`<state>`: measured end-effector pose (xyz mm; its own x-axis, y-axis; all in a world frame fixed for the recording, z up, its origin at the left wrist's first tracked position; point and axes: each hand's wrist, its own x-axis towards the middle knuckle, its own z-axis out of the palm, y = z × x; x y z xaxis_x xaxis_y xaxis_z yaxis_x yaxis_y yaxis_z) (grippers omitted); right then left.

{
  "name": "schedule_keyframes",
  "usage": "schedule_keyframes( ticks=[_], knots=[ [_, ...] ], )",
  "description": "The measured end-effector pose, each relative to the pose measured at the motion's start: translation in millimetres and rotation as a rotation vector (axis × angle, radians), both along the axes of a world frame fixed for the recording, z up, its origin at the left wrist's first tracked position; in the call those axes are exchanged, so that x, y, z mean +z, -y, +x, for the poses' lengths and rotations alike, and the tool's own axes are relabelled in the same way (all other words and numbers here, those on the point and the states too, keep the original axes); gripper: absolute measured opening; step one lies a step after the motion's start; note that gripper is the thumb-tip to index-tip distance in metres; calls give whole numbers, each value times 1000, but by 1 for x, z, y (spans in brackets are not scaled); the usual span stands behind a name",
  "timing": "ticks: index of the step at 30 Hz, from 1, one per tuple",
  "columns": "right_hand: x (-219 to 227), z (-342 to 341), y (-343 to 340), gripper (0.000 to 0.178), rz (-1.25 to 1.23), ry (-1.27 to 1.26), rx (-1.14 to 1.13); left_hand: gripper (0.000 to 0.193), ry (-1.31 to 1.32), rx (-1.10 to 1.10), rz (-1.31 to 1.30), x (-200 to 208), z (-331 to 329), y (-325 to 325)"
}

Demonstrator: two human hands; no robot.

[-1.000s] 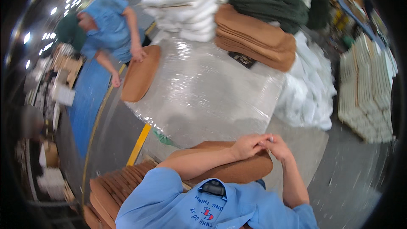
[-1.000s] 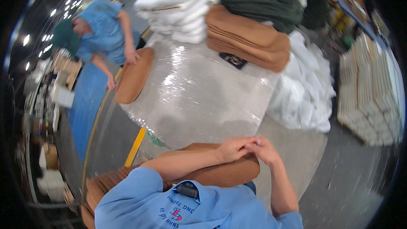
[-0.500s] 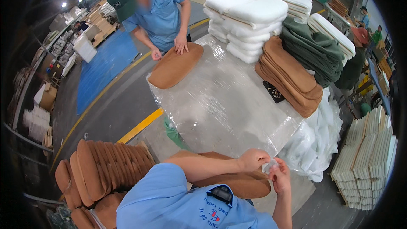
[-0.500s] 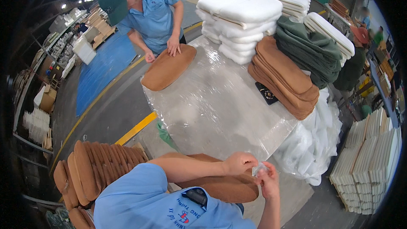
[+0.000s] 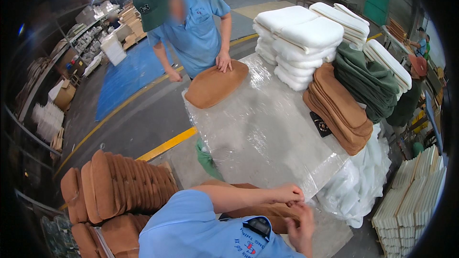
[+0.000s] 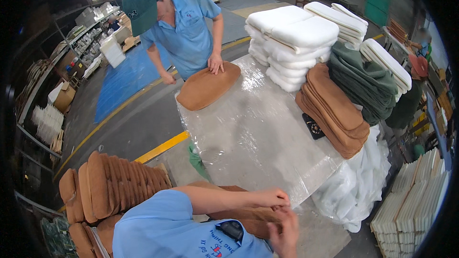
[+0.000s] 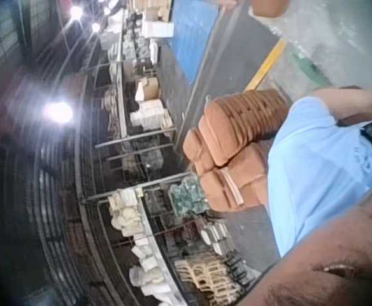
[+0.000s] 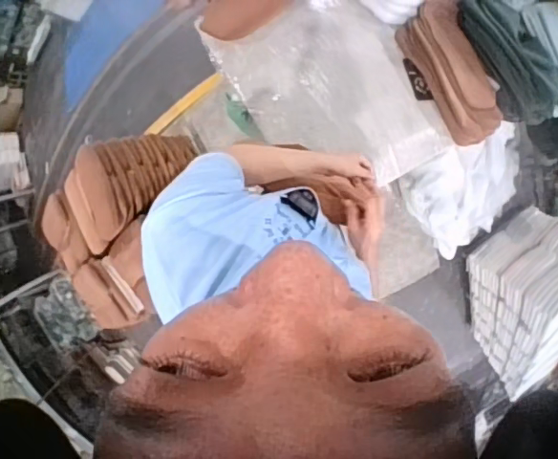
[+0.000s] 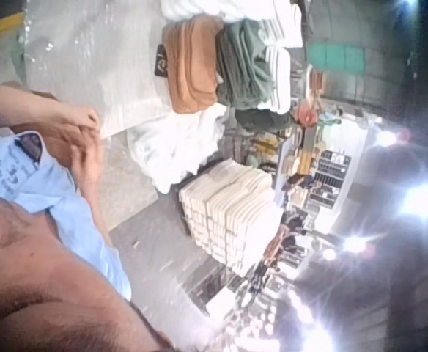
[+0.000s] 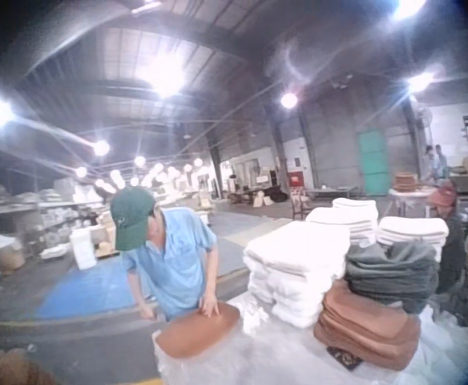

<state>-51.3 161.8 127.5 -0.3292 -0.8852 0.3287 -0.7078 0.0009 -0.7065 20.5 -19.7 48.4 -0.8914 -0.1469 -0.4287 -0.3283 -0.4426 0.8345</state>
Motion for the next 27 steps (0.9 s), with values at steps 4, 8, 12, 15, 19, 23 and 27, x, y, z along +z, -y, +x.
schedule_keyframes(
  ticks=[4,8,12,15,19,23,27],
  knots=[
    [-25,8,-11,21,120,-102,68,26,19,163,-385,20,47,41],
    [-17,9,9,12,67,-144,-10,23,27,497,-304,57,117,85],
    [-21,14,14,9,58,-171,-18,19,138,863,-392,54,222,101],
    [-22,17,13,11,109,-168,-11,13,225,1055,-274,19,293,97],
    [-18,17,20,14,182,-145,-19,8,522,1170,-121,-15,325,102],
    [-15,21,22,19,266,-188,-42,12,551,1212,-156,-57,342,128],
    [-12,26,21,25,322,-217,-79,25,606,1091,-281,-78,353,158]
  ],
)
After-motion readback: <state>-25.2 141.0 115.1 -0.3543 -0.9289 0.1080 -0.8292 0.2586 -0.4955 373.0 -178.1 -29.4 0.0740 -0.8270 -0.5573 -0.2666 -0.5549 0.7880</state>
